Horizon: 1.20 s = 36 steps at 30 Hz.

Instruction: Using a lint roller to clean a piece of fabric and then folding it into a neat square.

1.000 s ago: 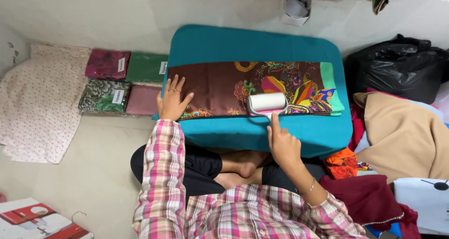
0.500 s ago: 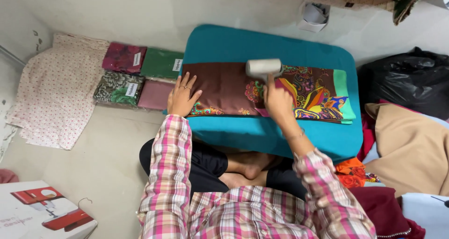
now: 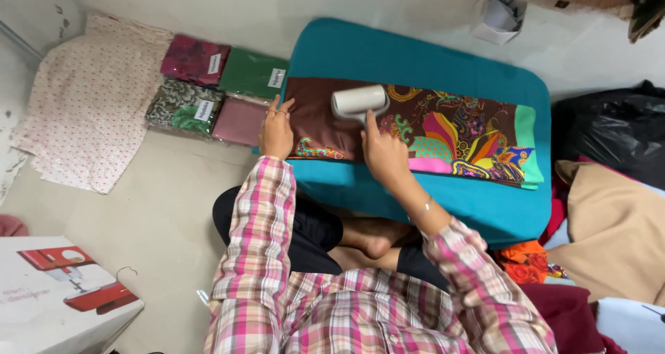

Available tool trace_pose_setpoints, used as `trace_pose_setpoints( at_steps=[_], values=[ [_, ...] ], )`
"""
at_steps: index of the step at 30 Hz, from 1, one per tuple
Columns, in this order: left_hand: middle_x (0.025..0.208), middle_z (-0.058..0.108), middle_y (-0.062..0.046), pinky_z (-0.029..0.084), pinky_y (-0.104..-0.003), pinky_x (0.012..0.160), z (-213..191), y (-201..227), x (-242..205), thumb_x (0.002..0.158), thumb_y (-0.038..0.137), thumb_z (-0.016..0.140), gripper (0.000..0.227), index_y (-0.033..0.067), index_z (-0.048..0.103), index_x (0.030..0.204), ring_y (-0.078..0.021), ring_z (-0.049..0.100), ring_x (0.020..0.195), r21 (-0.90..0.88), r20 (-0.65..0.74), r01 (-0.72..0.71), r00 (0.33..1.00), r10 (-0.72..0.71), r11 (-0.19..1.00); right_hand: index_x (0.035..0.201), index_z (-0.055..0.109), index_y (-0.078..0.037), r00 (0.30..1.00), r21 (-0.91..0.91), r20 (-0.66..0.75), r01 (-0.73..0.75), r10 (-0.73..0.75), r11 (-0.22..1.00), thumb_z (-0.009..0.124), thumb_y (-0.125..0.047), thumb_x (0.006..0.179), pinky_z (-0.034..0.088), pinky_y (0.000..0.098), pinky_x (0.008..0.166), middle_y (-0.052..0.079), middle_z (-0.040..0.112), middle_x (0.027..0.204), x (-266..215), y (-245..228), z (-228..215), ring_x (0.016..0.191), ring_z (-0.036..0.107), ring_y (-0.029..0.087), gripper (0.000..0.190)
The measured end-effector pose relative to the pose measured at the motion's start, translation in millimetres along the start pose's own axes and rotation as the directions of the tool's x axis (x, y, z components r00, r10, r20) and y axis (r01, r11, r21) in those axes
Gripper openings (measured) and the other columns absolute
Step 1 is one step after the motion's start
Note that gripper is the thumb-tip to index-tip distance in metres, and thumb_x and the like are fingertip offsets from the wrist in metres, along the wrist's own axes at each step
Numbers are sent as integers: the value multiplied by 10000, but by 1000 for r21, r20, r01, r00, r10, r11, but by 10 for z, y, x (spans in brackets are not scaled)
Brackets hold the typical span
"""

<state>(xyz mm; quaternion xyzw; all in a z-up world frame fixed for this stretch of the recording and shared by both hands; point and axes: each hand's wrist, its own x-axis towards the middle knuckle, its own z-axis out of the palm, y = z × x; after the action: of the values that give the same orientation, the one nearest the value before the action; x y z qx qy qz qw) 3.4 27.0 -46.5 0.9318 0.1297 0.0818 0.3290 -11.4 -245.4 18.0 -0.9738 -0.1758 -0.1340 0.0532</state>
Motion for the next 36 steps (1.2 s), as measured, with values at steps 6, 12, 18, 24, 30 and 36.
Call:
trace_pose_setpoints(
  at_steps=[6, 12, 18, 24, 30, 36],
  values=[
    [1584, 431, -29, 507, -534, 1064, 44, -41, 14, 1083, 139, 443, 428, 353, 537, 1442, -380, 545, 1342, -22, -67, -38, 997, 37, 999, 1540, 437, -168, 998, 31, 67, 11, -13, 999, 432, -422, 1072, 605, 553, 621, 160, 684, 749, 227, -288, 37, 711, 748, 437, 532],
    [1556, 471, -63, 457, -514, 1127, -55, 86, -68, 1085, 97, 405, 475, 309, 468, 1505, -340, 515, 1391, -106, -83, -19, 996, 10, 994, 1569, 422, -155, 987, 26, 34, 159, -160, 987, 469, -363, 1065, 585, 524, 518, 165, 645, 708, -596, -709, -257, 571, 718, 406, 547],
    [1490, 547, -106, 471, -516, 1113, -24, 18, -53, 1060, 33, 421, 537, 286, 422, 1533, -347, 544, 1359, -172, -117, -4, 993, -17, 985, 1529, 469, -126, 976, -24, -79, 202, -203, 979, 531, -363, 1040, 570, 545, 485, 137, 625, 676, -83, -758, 64, 566, 716, 401, 547],
    [1430, 585, -236, 513, -585, 1037, -82, 75, -74, 1058, 62, 454, 636, 235, 214, 1621, -433, 599, 1277, -189, -105, 59, 991, -80, 980, 1508, 461, -95, 972, 30, -76, 224, -222, 974, 513, -346, 1065, 596, 498, 510, 135, 652, 668, 686, -913, 350, 597, 730, 363, 512],
    [1425, 607, -177, 525, -589, 1016, -144, 143, -98, 1047, 24, 454, 625, 250, 263, 1598, -424, 628, 1242, -159, -96, 66, 992, -82, 985, 1528, 420, -83, 984, 54, 24, 177, -178, 983, 481, -362, 1071, 587, 557, 542, 174, 665, 696, 185, -860, 62, 636, 734, 416, 538],
    [1436, 585, -15, 543, -539, 1020, 89, -78, 16, 1061, 95, 475, 483, 356, 486, 1468, -350, 633, 1235, -104, -106, 51, 992, -62, 993, 1559, 410, -99, 982, -1, 99, 164, -163, 987, 488, -332, 1045, 576, 565, 511, 155, 616, 653, -692, -746, -443, 566, 712, 415, 570]
  ],
)
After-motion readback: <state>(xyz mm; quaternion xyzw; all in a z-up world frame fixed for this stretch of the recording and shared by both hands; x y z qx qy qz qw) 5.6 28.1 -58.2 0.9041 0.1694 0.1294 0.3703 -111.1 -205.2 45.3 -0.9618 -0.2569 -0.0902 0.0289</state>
